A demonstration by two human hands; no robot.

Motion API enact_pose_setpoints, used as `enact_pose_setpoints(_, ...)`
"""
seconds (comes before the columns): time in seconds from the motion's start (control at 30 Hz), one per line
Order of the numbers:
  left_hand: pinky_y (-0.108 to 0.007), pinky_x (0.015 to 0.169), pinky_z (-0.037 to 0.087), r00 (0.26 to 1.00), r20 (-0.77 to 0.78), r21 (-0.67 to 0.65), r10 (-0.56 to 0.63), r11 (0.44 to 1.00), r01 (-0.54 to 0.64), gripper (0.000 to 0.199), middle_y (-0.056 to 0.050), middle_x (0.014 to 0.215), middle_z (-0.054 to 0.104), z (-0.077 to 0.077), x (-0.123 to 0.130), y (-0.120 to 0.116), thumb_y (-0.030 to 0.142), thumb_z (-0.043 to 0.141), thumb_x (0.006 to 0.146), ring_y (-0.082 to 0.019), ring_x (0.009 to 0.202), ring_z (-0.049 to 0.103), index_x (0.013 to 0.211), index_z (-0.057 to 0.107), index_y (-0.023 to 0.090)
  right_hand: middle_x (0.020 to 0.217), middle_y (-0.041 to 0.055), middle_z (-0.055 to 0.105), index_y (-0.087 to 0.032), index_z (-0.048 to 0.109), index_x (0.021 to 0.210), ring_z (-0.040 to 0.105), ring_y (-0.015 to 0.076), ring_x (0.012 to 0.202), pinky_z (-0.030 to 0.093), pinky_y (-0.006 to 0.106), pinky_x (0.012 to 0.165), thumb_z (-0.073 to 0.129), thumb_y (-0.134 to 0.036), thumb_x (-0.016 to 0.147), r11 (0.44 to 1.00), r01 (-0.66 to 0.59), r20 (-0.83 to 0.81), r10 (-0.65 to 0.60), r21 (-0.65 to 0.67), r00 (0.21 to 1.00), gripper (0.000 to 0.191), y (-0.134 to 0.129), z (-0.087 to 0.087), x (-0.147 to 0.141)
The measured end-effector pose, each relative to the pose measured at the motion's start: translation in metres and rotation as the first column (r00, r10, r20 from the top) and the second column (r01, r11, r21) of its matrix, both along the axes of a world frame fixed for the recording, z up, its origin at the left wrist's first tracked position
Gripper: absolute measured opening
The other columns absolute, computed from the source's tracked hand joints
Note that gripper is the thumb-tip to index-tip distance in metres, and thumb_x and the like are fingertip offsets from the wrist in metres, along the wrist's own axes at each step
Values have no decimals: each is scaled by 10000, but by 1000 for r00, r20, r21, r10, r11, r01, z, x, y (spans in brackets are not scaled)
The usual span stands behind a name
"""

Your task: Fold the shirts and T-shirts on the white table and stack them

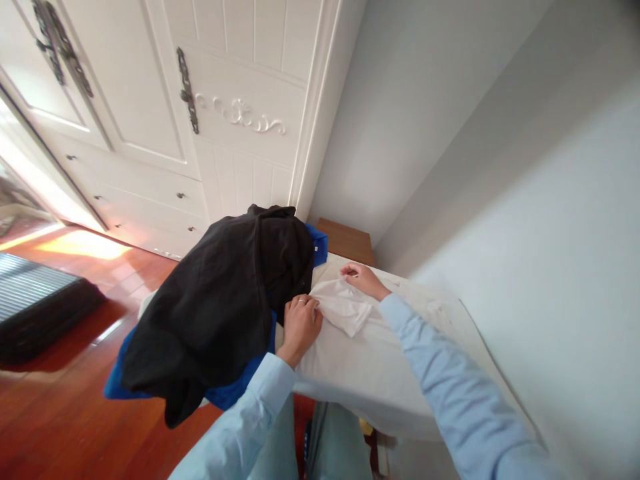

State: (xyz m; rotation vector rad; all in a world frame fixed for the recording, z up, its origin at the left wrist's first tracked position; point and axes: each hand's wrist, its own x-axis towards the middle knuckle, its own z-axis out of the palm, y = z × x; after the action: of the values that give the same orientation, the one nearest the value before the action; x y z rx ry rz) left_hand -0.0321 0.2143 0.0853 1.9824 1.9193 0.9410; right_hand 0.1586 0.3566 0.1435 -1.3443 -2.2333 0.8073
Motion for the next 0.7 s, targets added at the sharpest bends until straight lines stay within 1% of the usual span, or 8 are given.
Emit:
enact_pose_setpoints(0.07, -407, 928, 398, 1000, 8, -9, -8, 1000, 8, 147, -71, 1102, 696, 1, 0, -1, 179, 541, 907, -251, 1121, 580, 914, 679, 227, 1122, 120, 716, -141, 725, 1120, 659, 209, 985, 487, 329, 932, 543, 23, 759, 981, -118, 240, 79, 156, 968, 436, 23, -10, -10)
enact_pose_setpoints(0.13, -410, 933, 401, 1000, 16, -13, -11, 1000, 11, 147, -76, 1117, 695, 2, 0, -1, 177, 545, 905, -253, 1130, 579, 871, 680, 224, 1165, 128, 696, -163, 733, 1139, 638, 227, 1062, 465, 332, 962, 531, 40, 781, 931, -307, 437, 197, 197, 878, 458, 40, -16, -16)
enact_pose_setpoints(0.2, -412, 928, 406, 1000, 18, -11, -10, 1000, 10, 148, -78, 1123, 694, 2, 0, -2, 174, 549, 902, -257, 1133, 578, 854, 680, 223, 1146, 116, 696, -195, 762, 1069, 625, 237, 1082, 452, 334, 966, 548, -9, 842, 889, -420, 530, 269, 185, 804, 363, 53, -17, -18)
enact_pose_setpoints(0.3, -412, 915, 415, 1000, 23, 7, -4, 1000, 4, 145, -80, 1107, 693, 1, 0, -1, 165, 551, 898, -258, 1120, 582, 863, 679, 222, 1117, 110, 697, -208, 771, 1008, 621, 229, 1070, 445, 319, 956, 554, -89, 910, 863, -467, 581, 284, 191, 763, 266, 65, -15, -18)
enact_pose_setpoints(0.4, -409, 910, 423, 999, 40, 24, -2, 1000, 1, 137, -82, 1099, 687, -1, 1, -1, 150, 555, 890, -257, 1113, 584, 874, 672, 221, 1135, 112, 688, -206, 744, 1092, 624, 207, 1066, 451, 286, 939, 500, -107, 951, 880, -392, 552, 192, 270, 812, 299, 72, -16, -21)
enact_pose_setpoints(0.47, -413, 924, 426, 999, 51, 31, -17, 999, 15, 136, -86, 1122, 680, -2, 1, -2, 138, 558, 884, -260, 1137, 575, 878, 666, 219, 1156, 109, 687, -208, 731, 1128, 628, 201, 1073, 453, 279, 945, 480, -135, 972, 916, -268, 473, 102, 298, 875, 305, 76, -20, -26)
enact_pose_setpoints(0.53, -423, 948, 426, 998, 58, 41, -28, 999, 26, 140, -89, 1155, 669, -5, 1, -2, 133, 552, 887, -264, 1179, 557, 882, 662, 220, 1144, 103, 700, -209, 741, 1103, 635, 206, 1078, 450, 285, 962, 491, -159, 974, 945, -160, 413, 29, 286, 910, 286, 78, -28, -33)
enact_pose_setpoints(0.7, -421, 986, 434, 997, 74, 76, -6, 997, 1, 157, -99, 1175, 660, -11, 2, -1, 140, 523, 907, -270, 1206, 546, 910, 659, 217, 1083, 133, 740, -173, 770, 1017, 677, 242, 1028, 479, 323, 938, 510, -108, 916, 964, 5, 358, -104, 266, 928, 286, 83, -50, -51)
